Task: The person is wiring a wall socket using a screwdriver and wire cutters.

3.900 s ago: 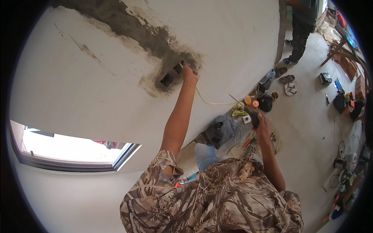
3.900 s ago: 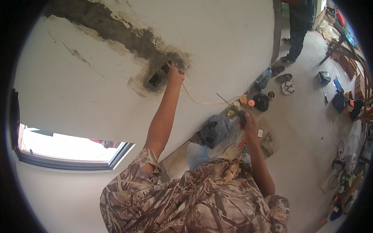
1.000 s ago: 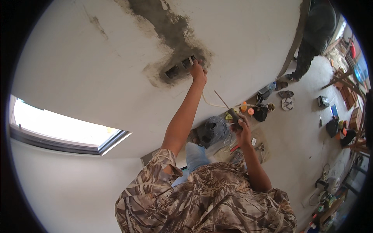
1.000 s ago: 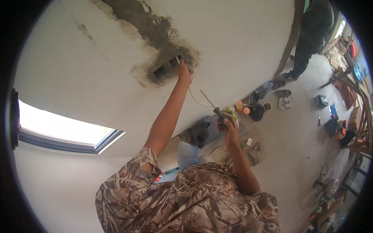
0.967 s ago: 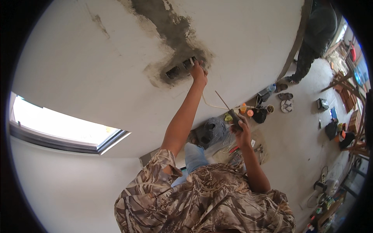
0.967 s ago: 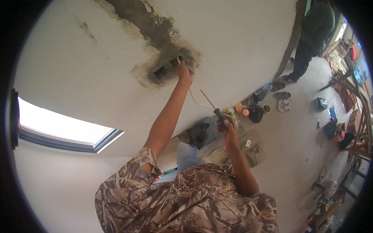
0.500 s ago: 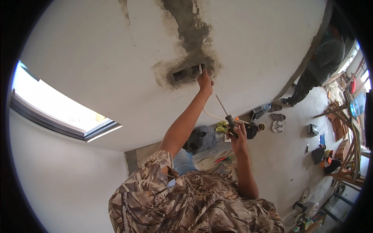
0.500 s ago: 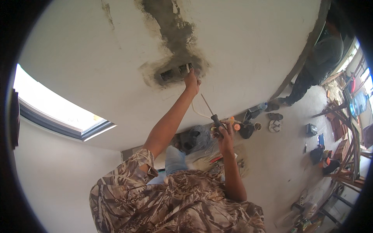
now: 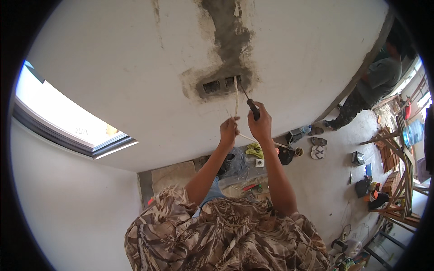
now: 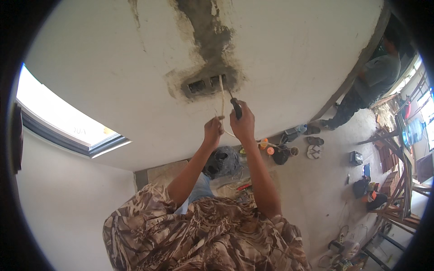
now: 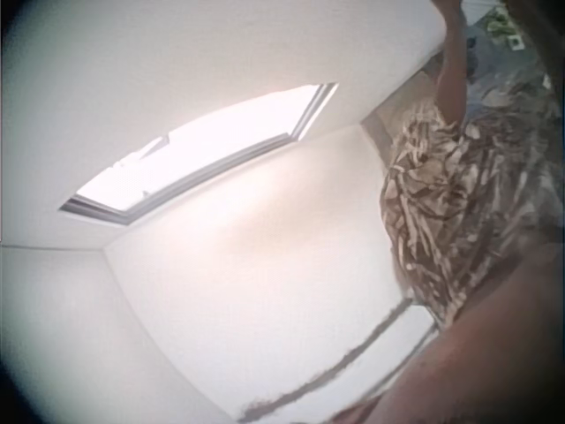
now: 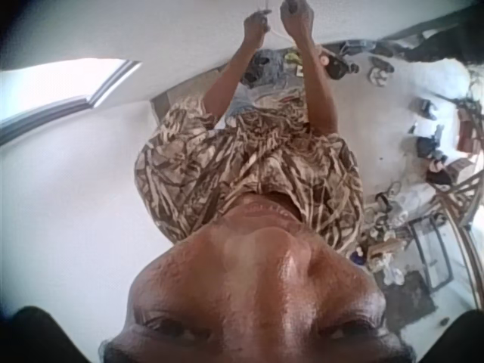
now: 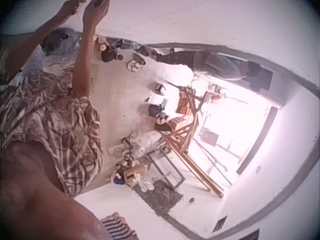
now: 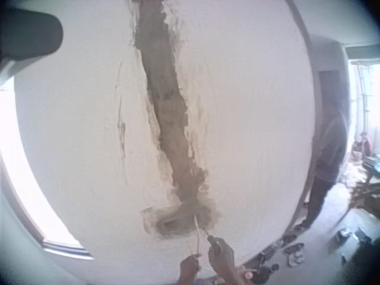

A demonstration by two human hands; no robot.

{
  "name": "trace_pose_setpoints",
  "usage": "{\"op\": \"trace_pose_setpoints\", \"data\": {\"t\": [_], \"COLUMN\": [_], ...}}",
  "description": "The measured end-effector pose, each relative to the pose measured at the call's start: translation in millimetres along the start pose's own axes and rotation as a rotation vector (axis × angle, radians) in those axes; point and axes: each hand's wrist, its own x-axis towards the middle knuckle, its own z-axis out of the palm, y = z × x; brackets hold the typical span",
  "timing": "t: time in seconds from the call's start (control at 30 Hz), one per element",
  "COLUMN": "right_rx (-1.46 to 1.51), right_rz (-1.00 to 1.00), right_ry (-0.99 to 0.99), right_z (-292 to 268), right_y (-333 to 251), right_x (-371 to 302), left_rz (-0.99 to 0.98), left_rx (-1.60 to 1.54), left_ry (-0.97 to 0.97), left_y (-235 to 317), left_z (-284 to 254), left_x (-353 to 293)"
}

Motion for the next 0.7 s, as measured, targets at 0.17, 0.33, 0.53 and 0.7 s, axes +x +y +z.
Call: {"op": "trace_pose_setpoints", "data": {"t": [0.17, 0.33, 0.53, 0.7], "right_rx": [-0.011, -0.004, 0.016, 0.142], "right_rz": [0.081, -0.034, 0.090, 0.136], "right_ry": [-0.047, 0.065, -0.021, -0.024], "right_z": [26.4, 28.7, 18.6, 5.4], "right_y": [7.1, 10.7, 18.0, 22.4], "right_x": [19.9, 23.6, 28.6, 33.6], "left_rz": [-0.131, -0.256, -0.286, -0.250], "left_rx": [-0.041, -0.115, -0.217, -0.147], "left_ry": [0.074, 0.124, 0.221, 0.176], "left_y": [14.5, 52.4, 69.6, 76.4], "left_z": [-31.0, -46.6, -53.6, -46.0], "left_x": [-67.5, -107.0, -119.3, -122.0]}}
